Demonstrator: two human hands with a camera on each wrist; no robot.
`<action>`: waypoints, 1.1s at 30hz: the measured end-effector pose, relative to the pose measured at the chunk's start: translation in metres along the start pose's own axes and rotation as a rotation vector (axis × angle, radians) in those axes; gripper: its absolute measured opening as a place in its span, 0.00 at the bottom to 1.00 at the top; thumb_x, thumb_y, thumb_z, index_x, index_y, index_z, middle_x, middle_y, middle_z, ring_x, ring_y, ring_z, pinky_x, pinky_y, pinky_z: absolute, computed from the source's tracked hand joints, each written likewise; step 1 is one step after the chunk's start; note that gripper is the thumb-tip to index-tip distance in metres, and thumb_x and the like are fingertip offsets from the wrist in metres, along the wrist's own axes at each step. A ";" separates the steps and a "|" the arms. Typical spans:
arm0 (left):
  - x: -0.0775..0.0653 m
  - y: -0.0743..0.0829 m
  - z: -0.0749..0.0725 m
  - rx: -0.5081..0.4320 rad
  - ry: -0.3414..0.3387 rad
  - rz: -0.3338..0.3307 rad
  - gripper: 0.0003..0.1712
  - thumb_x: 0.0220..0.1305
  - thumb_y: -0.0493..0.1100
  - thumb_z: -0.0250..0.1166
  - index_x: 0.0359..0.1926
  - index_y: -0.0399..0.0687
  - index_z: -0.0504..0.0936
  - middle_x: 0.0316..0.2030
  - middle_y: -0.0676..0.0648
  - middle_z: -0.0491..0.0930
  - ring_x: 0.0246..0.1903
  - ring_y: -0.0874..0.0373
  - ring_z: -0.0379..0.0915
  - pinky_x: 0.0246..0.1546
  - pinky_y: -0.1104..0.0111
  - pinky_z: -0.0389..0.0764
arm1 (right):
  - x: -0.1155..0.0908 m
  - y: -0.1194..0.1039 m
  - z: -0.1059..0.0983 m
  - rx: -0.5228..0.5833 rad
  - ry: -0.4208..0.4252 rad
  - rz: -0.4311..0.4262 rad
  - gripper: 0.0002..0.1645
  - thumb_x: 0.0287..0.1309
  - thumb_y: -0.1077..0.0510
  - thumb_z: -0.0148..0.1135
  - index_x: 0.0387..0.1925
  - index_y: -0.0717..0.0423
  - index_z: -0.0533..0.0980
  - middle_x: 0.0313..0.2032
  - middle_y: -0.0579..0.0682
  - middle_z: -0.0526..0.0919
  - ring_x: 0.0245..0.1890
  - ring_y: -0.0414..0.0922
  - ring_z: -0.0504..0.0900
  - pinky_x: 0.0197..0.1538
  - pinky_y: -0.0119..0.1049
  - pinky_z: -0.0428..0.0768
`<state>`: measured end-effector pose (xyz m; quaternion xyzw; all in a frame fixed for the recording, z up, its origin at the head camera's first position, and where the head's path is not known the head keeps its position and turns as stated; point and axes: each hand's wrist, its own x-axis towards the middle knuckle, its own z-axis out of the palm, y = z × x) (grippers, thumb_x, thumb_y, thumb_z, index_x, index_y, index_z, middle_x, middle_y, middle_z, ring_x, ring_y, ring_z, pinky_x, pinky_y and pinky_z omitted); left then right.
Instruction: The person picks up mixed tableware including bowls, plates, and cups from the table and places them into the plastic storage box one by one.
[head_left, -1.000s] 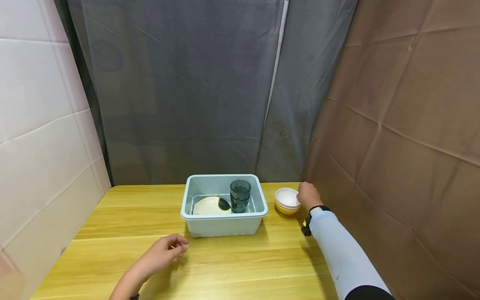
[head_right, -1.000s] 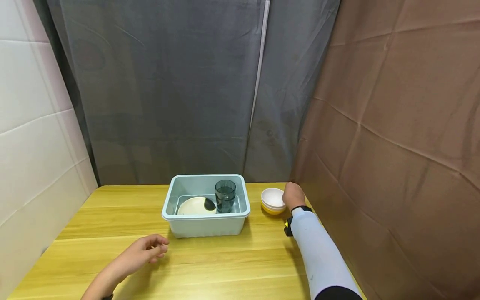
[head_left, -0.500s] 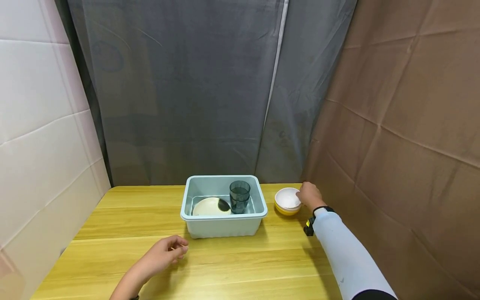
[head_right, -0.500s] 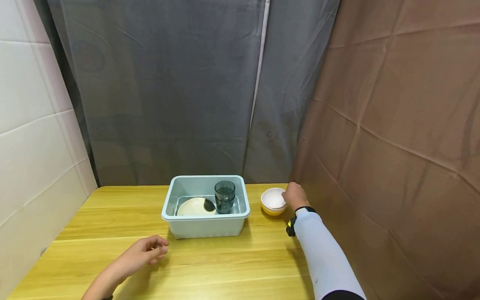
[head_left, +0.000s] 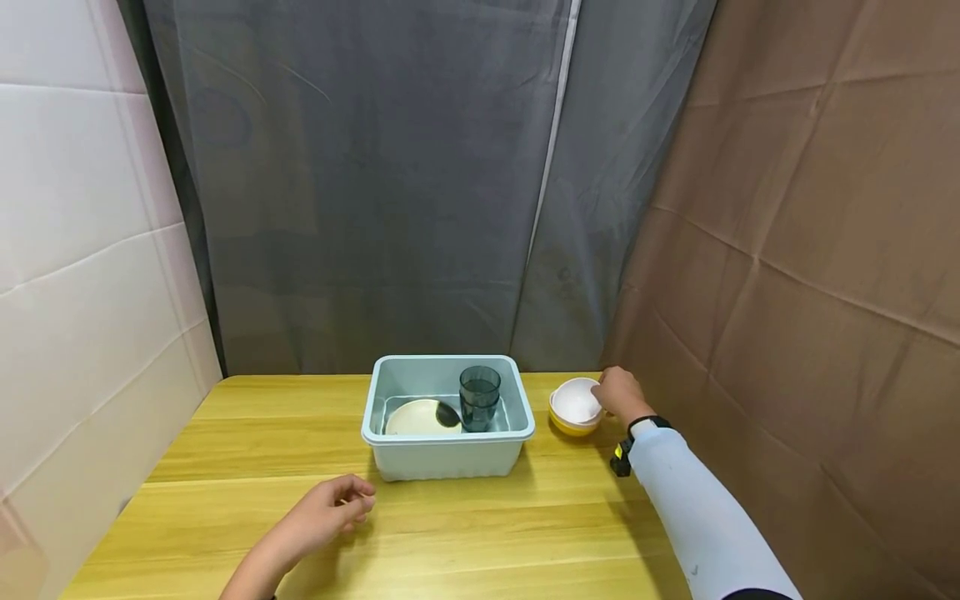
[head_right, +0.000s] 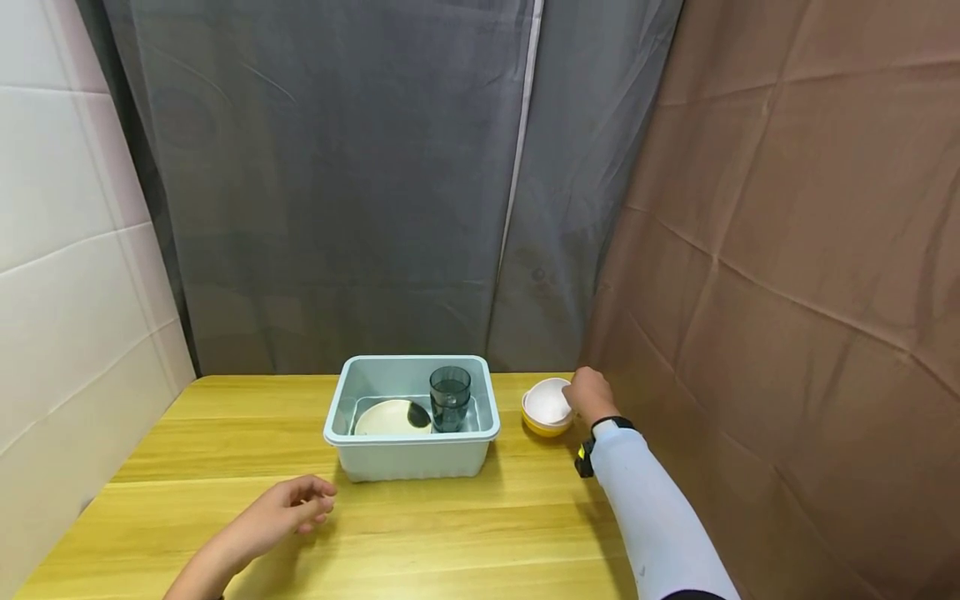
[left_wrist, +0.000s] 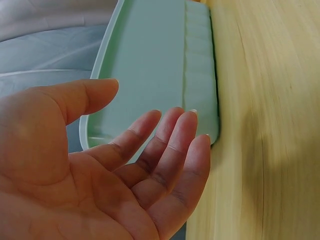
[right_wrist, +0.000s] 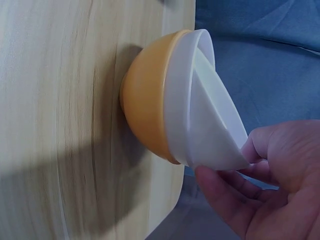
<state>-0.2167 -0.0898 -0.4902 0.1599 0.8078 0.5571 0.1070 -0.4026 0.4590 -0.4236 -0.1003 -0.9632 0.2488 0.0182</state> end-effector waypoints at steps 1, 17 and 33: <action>0.000 -0.001 0.000 -0.002 0.002 -0.001 0.20 0.81 0.42 0.66 0.59 0.27 0.81 0.42 0.40 0.84 0.43 0.48 0.81 0.42 0.56 0.89 | 0.000 0.000 0.000 0.003 0.001 0.003 0.21 0.77 0.58 0.66 0.59 0.73 0.80 0.51 0.67 0.85 0.42 0.57 0.85 0.44 0.44 0.91; -0.004 -0.004 -0.001 -0.035 0.003 -0.025 0.19 0.82 0.43 0.65 0.59 0.29 0.81 0.42 0.40 0.83 0.44 0.47 0.80 0.46 0.51 0.89 | -0.010 0.016 -0.014 0.120 0.051 -0.070 0.21 0.75 0.63 0.64 0.58 0.79 0.79 0.55 0.75 0.82 0.43 0.61 0.89 0.42 0.47 0.93; -0.002 -0.001 -0.004 -0.003 0.015 0.016 0.18 0.81 0.42 0.66 0.58 0.28 0.81 0.41 0.41 0.84 0.43 0.47 0.81 0.43 0.54 0.90 | -0.048 0.018 -0.031 0.306 0.040 -0.026 0.24 0.77 0.60 0.62 0.62 0.78 0.76 0.56 0.76 0.80 0.39 0.57 0.89 0.46 0.50 0.92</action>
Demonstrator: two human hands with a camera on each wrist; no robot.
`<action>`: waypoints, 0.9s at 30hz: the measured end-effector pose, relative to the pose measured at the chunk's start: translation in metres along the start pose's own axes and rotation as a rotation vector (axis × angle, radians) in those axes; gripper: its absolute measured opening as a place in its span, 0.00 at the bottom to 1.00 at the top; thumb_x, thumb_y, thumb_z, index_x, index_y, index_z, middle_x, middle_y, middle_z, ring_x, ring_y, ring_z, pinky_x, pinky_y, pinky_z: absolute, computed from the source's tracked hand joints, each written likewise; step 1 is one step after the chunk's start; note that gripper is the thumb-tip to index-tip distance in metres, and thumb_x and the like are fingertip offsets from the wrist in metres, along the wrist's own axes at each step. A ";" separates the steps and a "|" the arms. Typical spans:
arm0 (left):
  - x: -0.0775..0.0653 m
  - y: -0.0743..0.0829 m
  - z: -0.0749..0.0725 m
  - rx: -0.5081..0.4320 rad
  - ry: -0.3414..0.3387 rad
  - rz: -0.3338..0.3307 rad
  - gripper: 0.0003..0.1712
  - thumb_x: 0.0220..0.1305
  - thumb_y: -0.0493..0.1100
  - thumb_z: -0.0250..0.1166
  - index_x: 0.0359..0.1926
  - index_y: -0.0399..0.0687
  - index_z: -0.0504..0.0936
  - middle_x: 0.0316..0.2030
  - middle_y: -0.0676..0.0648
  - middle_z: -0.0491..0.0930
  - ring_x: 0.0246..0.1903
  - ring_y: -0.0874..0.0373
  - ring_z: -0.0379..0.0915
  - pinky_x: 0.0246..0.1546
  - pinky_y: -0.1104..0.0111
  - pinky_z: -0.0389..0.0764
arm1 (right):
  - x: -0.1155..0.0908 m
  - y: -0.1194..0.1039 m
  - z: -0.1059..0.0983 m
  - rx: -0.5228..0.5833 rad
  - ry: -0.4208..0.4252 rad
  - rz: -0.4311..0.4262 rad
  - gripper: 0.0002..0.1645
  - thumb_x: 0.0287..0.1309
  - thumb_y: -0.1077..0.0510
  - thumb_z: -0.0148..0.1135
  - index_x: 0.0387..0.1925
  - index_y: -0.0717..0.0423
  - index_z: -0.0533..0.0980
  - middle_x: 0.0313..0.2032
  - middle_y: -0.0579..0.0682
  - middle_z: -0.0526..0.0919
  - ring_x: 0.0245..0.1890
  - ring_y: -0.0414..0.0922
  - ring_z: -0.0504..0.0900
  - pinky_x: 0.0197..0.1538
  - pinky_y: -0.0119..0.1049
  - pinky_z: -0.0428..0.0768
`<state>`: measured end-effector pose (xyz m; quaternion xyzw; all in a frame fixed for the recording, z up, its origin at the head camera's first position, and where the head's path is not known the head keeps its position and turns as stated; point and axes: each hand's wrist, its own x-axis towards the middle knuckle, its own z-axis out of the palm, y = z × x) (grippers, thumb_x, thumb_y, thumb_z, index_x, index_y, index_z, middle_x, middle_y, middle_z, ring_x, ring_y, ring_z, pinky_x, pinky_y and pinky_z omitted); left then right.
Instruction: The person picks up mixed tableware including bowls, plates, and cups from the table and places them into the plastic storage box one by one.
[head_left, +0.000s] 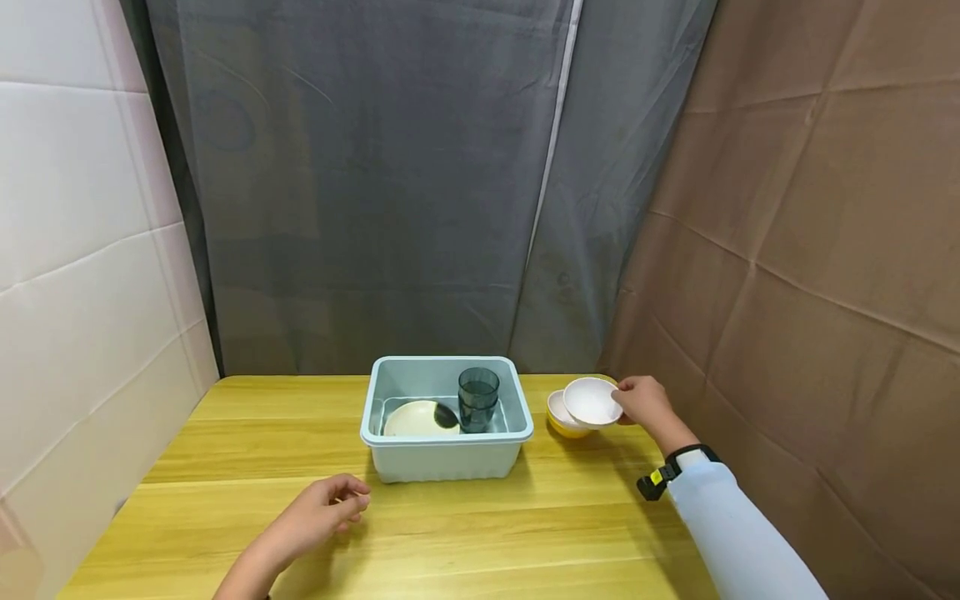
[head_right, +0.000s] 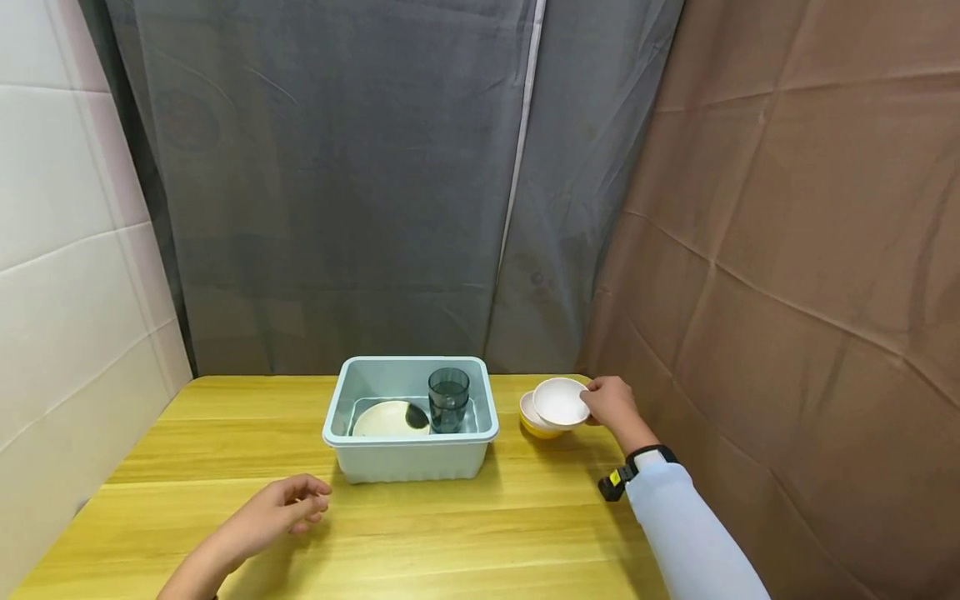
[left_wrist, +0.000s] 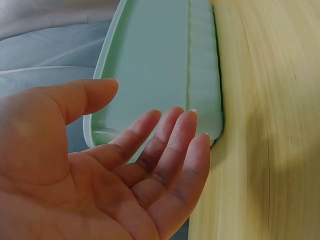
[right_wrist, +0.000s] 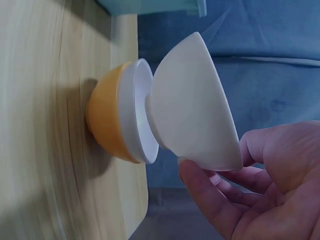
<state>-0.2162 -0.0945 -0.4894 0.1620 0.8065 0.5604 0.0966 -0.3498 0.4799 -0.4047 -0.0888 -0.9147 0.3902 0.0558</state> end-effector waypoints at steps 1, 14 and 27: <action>0.000 0.000 0.000 0.003 0.003 0.001 0.18 0.81 0.42 0.66 0.58 0.28 0.82 0.41 0.41 0.84 0.43 0.47 0.81 0.43 0.55 0.90 | -0.004 -0.001 0.000 0.003 0.001 -0.005 0.24 0.77 0.60 0.62 0.62 0.78 0.77 0.56 0.76 0.80 0.39 0.56 0.89 0.45 0.49 0.93; 0.002 0.006 -0.001 0.005 0.012 -0.043 0.20 0.81 0.44 0.67 0.59 0.30 0.82 0.46 0.40 0.85 0.46 0.47 0.83 0.48 0.50 0.90 | -0.056 -0.002 0.008 0.037 -0.031 -0.066 0.22 0.77 0.59 0.62 0.60 0.76 0.78 0.53 0.72 0.82 0.40 0.55 0.87 0.40 0.47 0.93; 0.004 0.006 0.001 -0.014 0.035 -0.047 0.19 0.81 0.44 0.67 0.59 0.31 0.83 0.48 0.39 0.85 0.47 0.49 0.84 0.50 0.49 0.90 | -0.103 0.002 0.045 0.146 -0.071 -0.054 0.15 0.74 0.64 0.60 0.53 0.74 0.81 0.46 0.63 0.86 0.37 0.50 0.87 0.41 0.54 0.93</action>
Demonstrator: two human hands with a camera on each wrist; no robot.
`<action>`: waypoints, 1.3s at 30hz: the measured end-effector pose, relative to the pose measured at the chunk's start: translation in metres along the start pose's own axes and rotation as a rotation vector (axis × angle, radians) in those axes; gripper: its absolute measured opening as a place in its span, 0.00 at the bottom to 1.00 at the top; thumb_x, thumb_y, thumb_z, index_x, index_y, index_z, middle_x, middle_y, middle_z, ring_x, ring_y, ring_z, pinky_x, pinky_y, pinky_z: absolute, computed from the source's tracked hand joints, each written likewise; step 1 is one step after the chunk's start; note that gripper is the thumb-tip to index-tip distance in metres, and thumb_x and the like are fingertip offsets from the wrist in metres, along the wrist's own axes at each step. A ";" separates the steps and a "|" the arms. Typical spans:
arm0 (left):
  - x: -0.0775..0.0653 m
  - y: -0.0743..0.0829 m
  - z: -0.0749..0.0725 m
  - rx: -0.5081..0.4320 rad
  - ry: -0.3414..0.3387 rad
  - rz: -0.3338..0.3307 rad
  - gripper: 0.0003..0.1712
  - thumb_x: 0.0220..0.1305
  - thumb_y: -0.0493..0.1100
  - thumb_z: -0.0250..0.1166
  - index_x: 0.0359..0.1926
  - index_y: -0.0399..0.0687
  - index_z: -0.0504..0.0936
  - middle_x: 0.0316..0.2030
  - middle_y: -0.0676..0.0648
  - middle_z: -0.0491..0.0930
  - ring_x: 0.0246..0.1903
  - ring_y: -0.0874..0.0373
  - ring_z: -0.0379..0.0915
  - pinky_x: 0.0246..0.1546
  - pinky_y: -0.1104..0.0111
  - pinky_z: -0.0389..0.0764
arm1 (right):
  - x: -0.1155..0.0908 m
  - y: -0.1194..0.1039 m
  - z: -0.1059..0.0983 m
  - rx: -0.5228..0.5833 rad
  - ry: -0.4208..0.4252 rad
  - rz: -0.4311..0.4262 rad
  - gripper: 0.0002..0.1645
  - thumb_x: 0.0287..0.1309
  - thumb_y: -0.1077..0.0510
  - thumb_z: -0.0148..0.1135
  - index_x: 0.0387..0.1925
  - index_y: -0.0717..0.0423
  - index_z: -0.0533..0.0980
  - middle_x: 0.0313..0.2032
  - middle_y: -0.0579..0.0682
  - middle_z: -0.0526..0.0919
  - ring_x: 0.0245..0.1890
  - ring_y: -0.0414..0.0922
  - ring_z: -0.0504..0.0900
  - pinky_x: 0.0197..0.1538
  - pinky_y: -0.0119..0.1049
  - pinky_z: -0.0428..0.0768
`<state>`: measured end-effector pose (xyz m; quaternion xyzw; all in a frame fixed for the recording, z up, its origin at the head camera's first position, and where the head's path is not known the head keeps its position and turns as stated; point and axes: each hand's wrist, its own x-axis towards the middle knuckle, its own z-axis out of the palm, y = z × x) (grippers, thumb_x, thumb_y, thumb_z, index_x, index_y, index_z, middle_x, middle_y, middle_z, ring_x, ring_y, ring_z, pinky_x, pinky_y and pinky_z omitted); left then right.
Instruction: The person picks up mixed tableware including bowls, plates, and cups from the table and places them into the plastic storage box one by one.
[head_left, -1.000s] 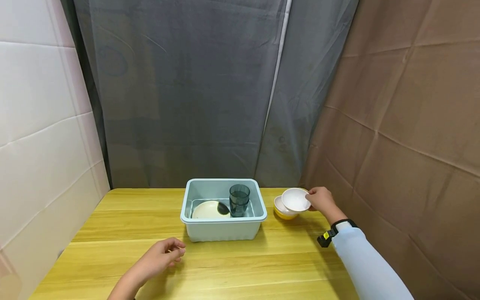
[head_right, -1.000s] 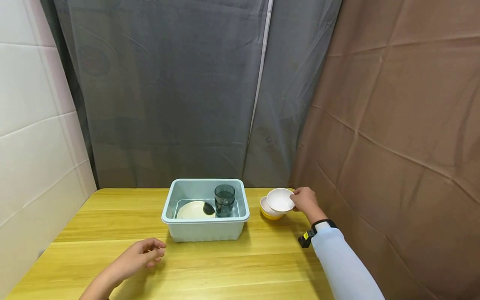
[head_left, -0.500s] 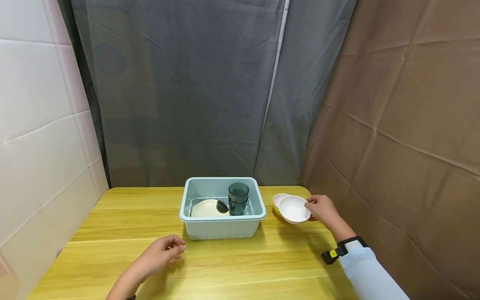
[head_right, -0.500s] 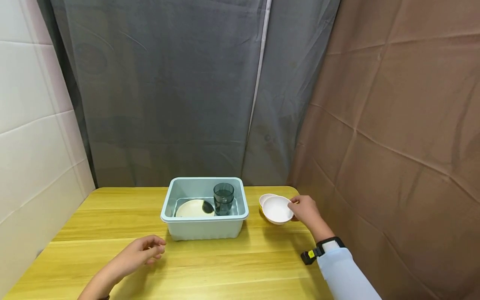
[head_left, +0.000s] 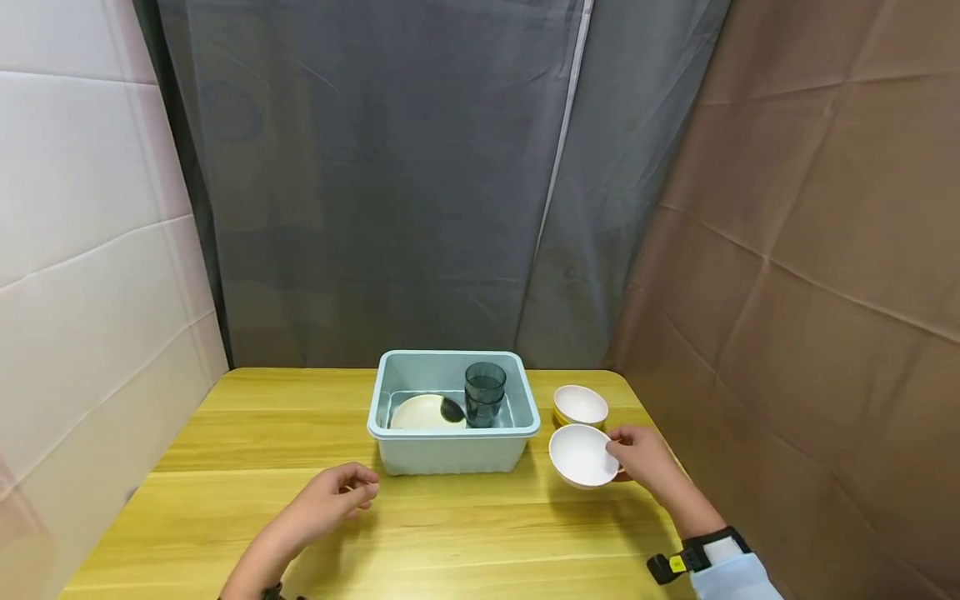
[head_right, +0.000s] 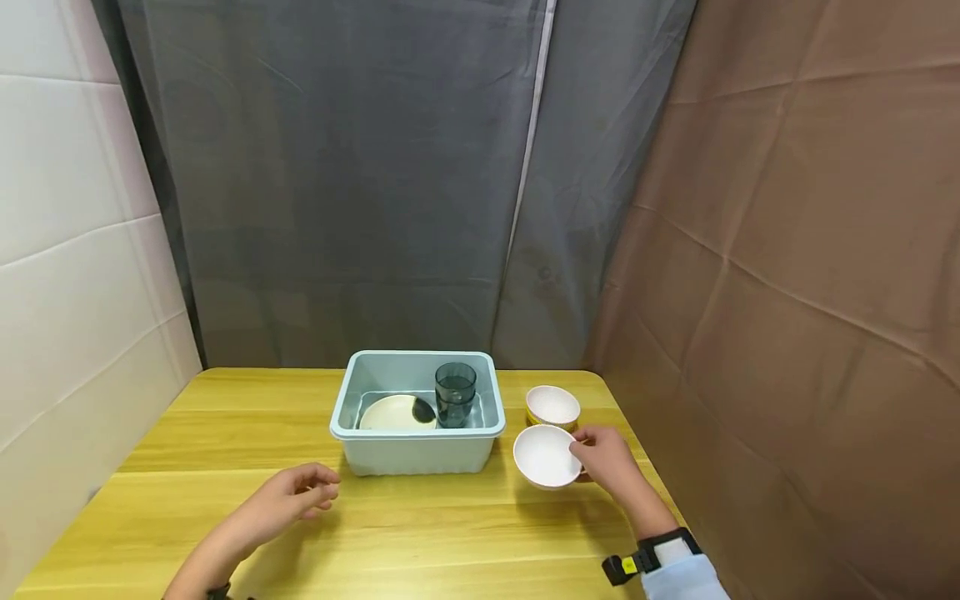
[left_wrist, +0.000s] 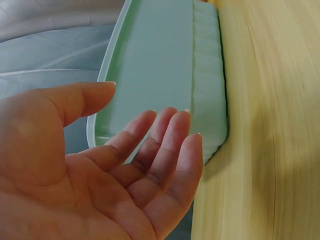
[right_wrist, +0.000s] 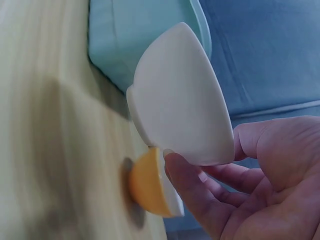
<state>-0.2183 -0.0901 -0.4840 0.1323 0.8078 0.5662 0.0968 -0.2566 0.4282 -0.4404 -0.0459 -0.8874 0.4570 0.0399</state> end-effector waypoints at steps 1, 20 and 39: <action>0.000 0.000 0.001 0.001 0.005 0.002 0.19 0.81 0.44 0.67 0.59 0.31 0.83 0.48 0.39 0.86 0.47 0.49 0.84 0.50 0.49 0.90 | -0.004 0.001 0.004 0.011 0.001 0.007 0.14 0.74 0.64 0.60 0.52 0.73 0.81 0.45 0.62 0.86 0.36 0.50 0.86 0.42 0.55 0.93; 0.007 0.004 0.023 -0.033 -0.013 0.063 0.14 0.80 0.41 0.67 0.55 0.33 0.84 0.45 0.43 0.86 0.46 0.48 0.85 0.47 0.50 0.90 | -0.042 -0.023 0.077 0.091 -0.059 0.000 0.11 0.66 0.68 0.62 0.47 0.69 0.84 0.37 0.53 0.85 0.34 0.47 0.83 0.35 0.49 0.92; 0.018 0.016 0.063 -0.145 -0.008 0.080 0.19 0.79 0.41 0.68 0.58 0.26 0.81 0.48 0.37 0.84 0.43 0.51 0.83 0.47 0.48 0.91 | -0.054 -0.047 0.145 0.217 -0.222 -0.135 0.08 0.62 0.69 0.63 0.41 0.69 0.83 0.30 0.49 0.81 0.30 0.43 0.80 0.29 0.45 0.91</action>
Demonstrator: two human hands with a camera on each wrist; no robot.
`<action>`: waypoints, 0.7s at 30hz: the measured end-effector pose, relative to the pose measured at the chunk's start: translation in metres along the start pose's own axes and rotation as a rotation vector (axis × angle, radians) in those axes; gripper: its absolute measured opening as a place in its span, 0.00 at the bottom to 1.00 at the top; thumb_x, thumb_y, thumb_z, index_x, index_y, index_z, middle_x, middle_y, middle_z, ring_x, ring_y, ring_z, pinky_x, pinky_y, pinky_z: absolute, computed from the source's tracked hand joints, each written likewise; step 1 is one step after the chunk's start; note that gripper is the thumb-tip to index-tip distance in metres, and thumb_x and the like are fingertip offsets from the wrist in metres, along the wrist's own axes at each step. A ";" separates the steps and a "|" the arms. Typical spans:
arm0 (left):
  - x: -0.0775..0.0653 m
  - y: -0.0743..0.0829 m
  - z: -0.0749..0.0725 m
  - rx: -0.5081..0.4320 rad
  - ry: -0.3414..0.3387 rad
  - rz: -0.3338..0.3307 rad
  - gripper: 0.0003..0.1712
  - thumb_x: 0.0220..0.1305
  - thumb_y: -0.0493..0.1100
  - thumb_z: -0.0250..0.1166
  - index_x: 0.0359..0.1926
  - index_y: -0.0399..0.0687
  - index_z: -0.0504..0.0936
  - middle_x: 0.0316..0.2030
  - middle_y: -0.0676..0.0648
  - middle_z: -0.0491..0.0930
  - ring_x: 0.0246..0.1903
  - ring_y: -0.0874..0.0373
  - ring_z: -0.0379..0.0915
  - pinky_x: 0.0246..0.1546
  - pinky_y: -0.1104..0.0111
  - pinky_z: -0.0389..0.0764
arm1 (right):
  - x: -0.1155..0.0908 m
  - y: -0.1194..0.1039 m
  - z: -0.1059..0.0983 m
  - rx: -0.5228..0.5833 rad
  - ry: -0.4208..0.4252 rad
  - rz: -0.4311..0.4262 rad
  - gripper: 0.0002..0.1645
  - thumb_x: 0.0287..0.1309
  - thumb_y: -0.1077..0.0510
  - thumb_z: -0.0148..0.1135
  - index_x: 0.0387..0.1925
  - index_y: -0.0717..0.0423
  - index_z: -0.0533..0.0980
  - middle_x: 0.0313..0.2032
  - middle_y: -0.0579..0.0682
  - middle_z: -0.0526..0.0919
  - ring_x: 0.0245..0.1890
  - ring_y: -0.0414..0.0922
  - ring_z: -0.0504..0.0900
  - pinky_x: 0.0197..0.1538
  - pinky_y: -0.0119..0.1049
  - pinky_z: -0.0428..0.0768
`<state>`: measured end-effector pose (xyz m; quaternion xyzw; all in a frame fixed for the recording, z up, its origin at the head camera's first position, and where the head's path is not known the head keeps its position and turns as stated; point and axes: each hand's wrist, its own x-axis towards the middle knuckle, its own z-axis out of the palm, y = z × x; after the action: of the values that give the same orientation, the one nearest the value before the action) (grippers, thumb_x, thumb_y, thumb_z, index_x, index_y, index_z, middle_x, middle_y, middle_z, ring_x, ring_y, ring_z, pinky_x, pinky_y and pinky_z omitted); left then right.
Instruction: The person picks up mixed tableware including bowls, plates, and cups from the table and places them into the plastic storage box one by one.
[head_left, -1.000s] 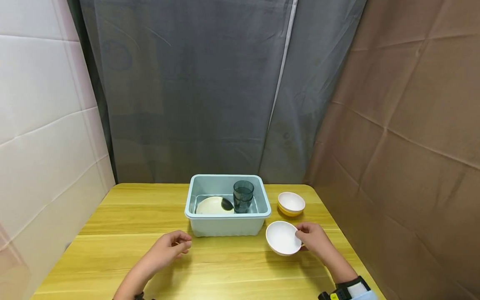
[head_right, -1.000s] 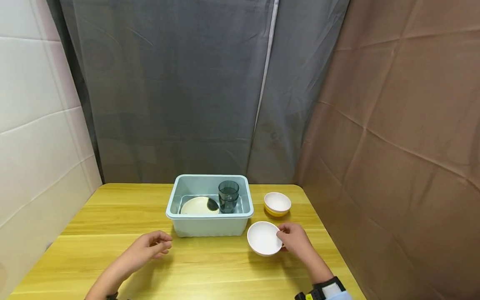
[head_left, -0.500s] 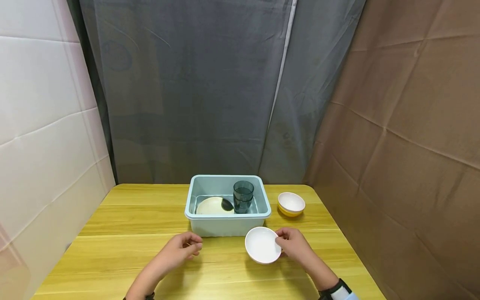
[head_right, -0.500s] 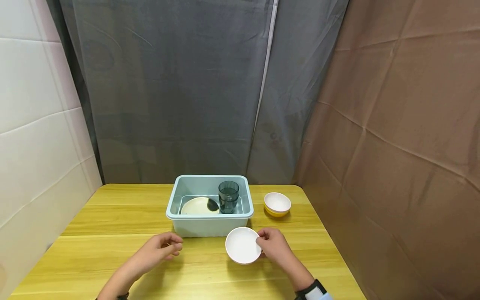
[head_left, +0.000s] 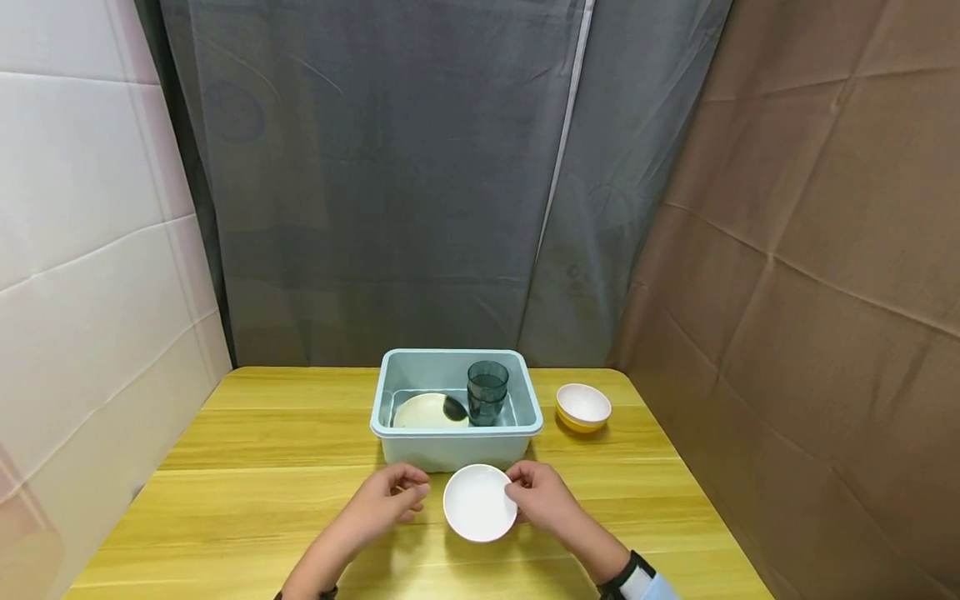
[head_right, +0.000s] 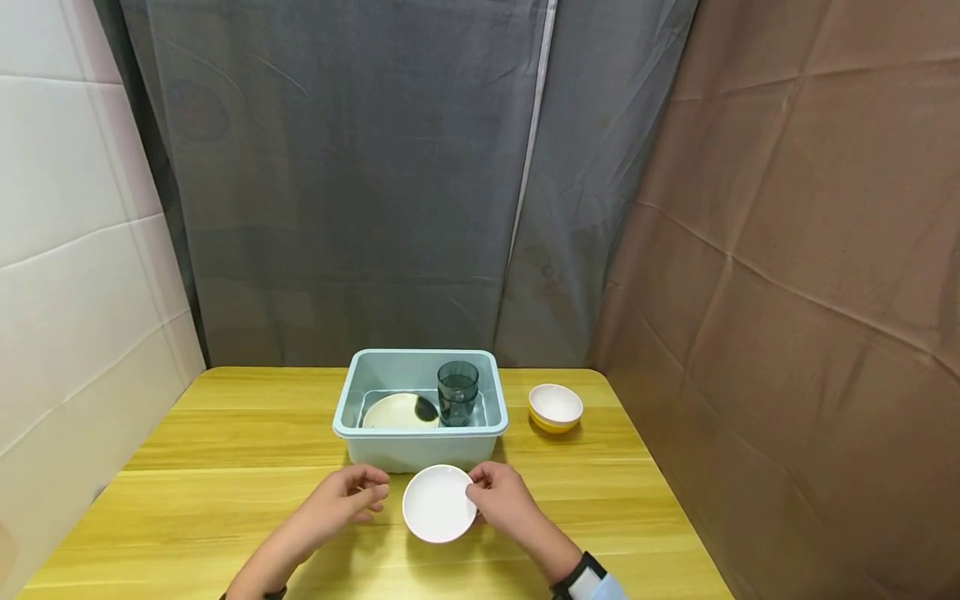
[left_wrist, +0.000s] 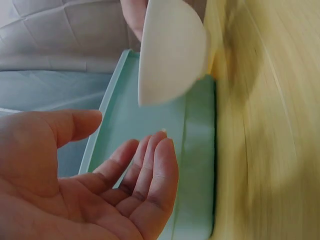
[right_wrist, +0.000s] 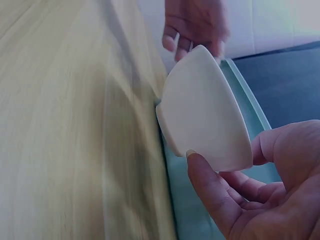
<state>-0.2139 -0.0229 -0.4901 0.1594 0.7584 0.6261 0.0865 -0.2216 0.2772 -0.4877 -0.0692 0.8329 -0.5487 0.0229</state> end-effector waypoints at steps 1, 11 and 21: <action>0.000 0.001 0.002 -0.006 0.003 -0.002 0.20 0.79 0.41 0.68 0.59 0.26 0.80 0.49 0.37 0.84 0.44 0.51 0.83 0.47 0.49 0.91 | 0.000 0.000 0.003 0.007 -0.008 -0.002 0.08 0.63 0.69 0.63 0.42 0.69 0.83 0.30 0.49 0.80 0.30 0.43 0.80 0.29 0.45 0.91; 0.003 -0.001 0.012 -0.064 0.020 -0.032 0.16 0.78 0.38 0.67 0.56 0.27 0.81 0.45 0.41 0.83 0.40 0.52 0.86 0.42 0.55 0.93 | 0.002 -0.003 0.026 0.029 -0.042 -0.006 0.08 0.63 0.68 0.62 0.42 0.67 0.83 0.29 0.48 0.80 0.29 0.43 0.81 0.32 0.50 0.92; 0.003 -0.004 0.013 -0.066 0.079 -0.048 0.15 0.74 0.33 0.66 0.55 0.25 0.82 0.43 0.40 0.82 0.39 0.52 0.82 0.41 0.52 0.93 | 0.001 -0.008 0.032 0.043 -0.008 -0.003 0.10 0.65 0.66 0.63 0.45 0.67 0.83 0.30 0.49 0.81 0.28 0.42 0.81 0.31 0.44 0.90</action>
<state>-0.2129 -0.0101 -0.4963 0.1133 0.7438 0.6542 0.0765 -0.2186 0.2442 -0.4927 -0.0723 0.8207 -0.5662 0.0269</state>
